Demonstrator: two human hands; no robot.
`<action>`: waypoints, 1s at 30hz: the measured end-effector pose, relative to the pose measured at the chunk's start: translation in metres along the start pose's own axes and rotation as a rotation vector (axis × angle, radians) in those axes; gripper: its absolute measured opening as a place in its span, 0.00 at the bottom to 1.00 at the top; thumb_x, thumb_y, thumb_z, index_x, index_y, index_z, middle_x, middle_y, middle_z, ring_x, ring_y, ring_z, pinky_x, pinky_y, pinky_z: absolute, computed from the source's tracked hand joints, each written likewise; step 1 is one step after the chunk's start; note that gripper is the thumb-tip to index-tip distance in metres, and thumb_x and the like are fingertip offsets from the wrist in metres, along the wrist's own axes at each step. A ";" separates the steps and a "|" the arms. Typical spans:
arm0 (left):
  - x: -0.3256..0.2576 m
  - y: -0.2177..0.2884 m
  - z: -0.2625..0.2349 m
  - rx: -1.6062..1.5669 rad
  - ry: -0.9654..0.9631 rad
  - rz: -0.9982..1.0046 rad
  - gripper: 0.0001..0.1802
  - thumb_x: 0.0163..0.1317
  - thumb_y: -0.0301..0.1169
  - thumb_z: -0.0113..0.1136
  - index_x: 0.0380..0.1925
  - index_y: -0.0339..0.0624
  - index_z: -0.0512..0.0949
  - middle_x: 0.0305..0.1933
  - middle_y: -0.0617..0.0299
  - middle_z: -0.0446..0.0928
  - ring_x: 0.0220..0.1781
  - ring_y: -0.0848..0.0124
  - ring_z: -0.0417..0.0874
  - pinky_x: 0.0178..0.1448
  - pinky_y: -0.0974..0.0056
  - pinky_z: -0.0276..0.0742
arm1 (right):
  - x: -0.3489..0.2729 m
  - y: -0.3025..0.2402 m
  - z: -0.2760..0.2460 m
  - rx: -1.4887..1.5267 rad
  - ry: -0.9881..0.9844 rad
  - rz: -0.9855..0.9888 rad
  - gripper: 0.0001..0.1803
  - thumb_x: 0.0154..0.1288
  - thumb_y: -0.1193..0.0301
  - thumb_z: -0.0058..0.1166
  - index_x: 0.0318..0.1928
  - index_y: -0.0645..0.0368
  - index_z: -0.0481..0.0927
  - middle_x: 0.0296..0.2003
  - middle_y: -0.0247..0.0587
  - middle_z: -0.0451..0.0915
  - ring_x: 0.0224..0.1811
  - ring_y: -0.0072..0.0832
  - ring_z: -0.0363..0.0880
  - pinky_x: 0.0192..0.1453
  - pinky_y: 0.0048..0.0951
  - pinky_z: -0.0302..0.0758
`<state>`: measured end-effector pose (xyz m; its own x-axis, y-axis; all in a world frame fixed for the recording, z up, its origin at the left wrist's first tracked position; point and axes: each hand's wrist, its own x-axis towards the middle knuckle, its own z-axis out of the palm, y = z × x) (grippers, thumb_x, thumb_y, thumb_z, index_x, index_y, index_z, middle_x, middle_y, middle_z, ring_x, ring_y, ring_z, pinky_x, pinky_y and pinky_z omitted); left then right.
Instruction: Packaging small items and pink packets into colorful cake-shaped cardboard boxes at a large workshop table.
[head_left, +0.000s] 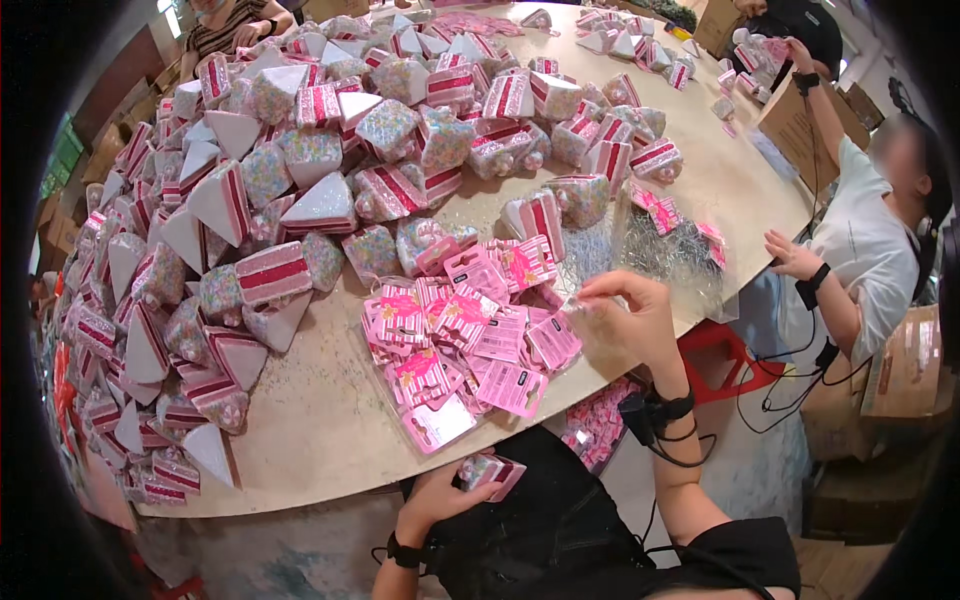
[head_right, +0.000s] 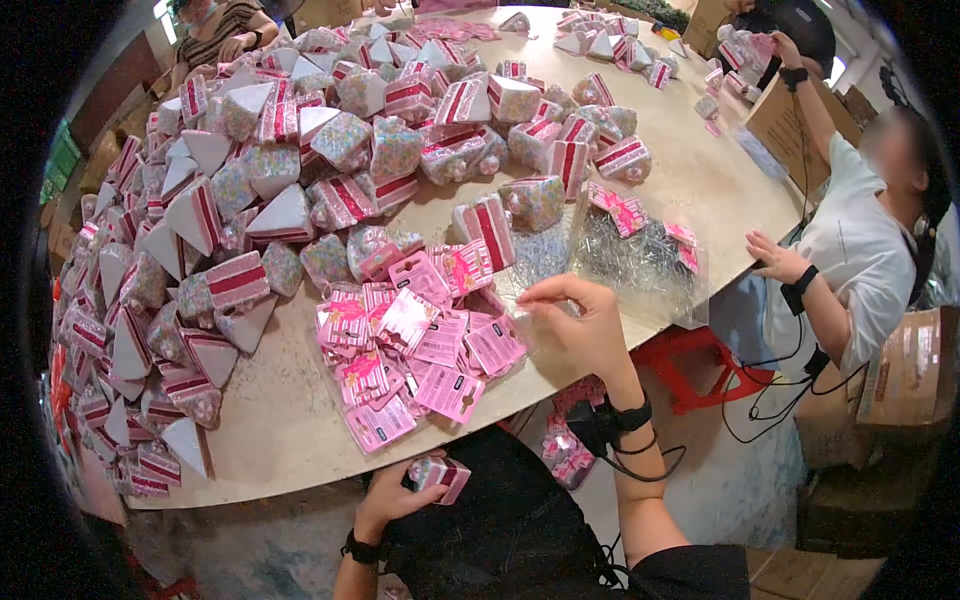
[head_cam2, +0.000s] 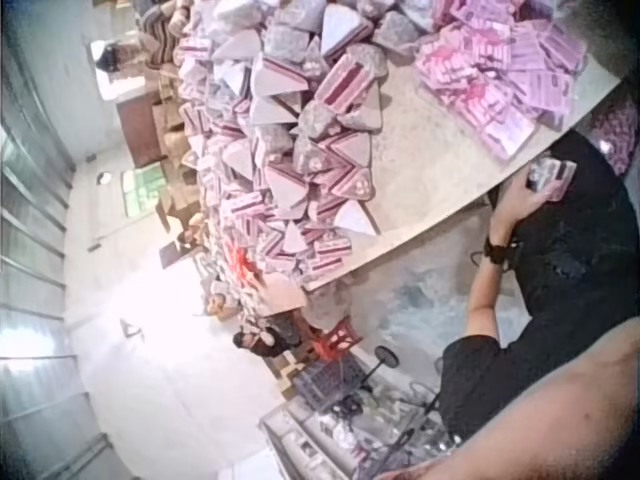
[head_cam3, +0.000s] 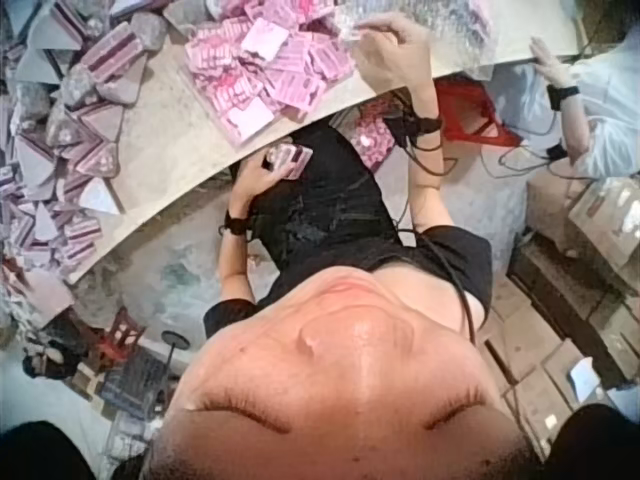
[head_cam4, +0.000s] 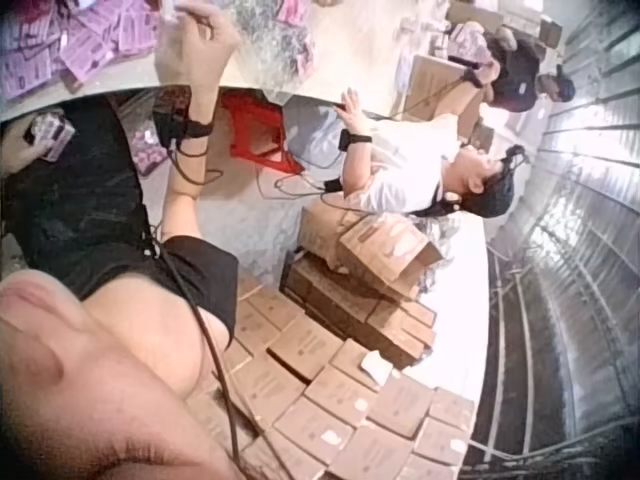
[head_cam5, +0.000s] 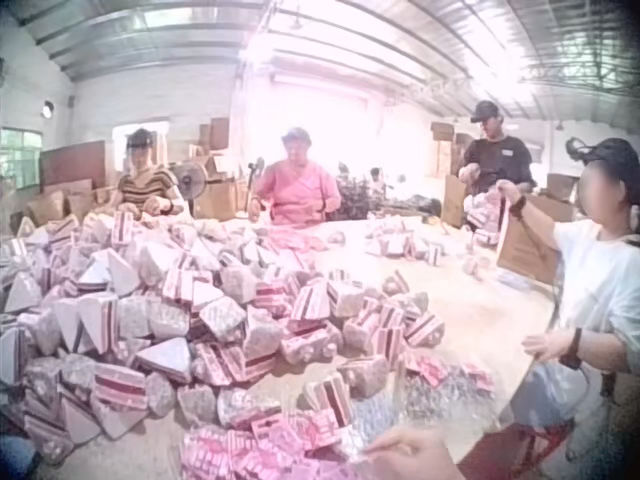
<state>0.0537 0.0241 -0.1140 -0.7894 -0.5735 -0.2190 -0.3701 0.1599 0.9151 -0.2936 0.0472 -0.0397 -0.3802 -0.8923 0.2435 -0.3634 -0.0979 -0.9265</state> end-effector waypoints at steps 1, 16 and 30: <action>0.001 0.001 0.000 -0.002 0.023 0.004 0.31 0.50 0.43 0.76 0.53 0.43 0.80 0.49 0.57 0.83 0.50 0.69 0.83 0.56 0.64 0.75 | 0.000 -0.002 0.002 0.066 0.006 0.015 0.08 0.59 0.82 0.61 0.41 0.66 0.85 0.44 0.45 0.84 0.45 0.23 0.81 0.52 0.25 0.76; 0.001 0.007 -0.002 -0.038 0.012 0.002 0.30 0.50 0.44 0.75 0.52 0.44 0.81 0.50 0.56 0.82 0.52 0.65 0.83 0.57 0.63 0.75 | 0.007 -0.005 0.029 0.601 -0.125 -0.002 0.02 0.65 0.78 0.59 0.38 0.61 0.79 0.53 0.56 0.81 0.73 0.45 0.62 0.71 0.44 0.63; 0.000 0.005 -0.002 -0.061 0.009 -0.005 0.29 0.52 0.43 0.73 0.52 0.43 0.81 0.49 0.57 0.83 0.49 0.66 0.83 0.55 0.63 0.75 | 0.013 -0.015 0.041 0.741 0.099 -0.066 0.03 0.70 0.76 0.56 0.37 0.59 0.76 0.37 0.34 0.79 0.63 0.40 0.74 0.64 0.37 0.70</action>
<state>0.0528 0.0236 -0.1093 -0.7831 -0.5815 -0.2205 -0.3429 0.1080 0.9331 -0.2580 0.0184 -0.0347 -0.4651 -0.8337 0.2977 0.2663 -0.4525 -0.8511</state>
